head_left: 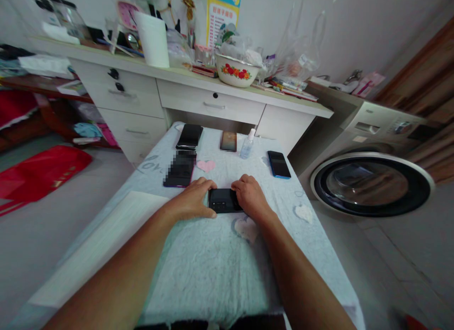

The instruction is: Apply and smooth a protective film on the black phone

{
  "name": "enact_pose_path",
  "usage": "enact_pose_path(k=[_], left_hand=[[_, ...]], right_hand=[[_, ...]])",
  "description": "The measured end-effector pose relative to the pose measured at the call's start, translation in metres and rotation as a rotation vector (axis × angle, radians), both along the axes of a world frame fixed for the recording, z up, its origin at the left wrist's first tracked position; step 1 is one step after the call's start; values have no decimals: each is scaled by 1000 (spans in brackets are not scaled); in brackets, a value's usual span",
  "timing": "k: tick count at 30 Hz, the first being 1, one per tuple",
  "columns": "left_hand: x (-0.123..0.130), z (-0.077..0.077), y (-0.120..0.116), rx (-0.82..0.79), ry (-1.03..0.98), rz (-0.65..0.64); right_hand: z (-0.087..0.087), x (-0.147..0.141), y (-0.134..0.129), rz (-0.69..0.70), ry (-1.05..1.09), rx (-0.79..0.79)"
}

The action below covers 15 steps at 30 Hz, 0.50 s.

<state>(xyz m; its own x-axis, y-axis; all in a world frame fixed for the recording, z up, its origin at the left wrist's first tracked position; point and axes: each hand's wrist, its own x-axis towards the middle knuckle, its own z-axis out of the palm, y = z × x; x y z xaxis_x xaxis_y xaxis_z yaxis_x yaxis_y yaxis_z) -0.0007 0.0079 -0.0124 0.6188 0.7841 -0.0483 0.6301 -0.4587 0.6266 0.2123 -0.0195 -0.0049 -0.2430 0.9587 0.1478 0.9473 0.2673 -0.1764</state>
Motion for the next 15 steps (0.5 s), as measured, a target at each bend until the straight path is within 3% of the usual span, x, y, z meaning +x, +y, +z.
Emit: enact_pose_path(k=[15], left_hand=[[0, 2, 0, -18, -3, 8]], right_hand=[[5, 42, -7, -206, -2, -40]])
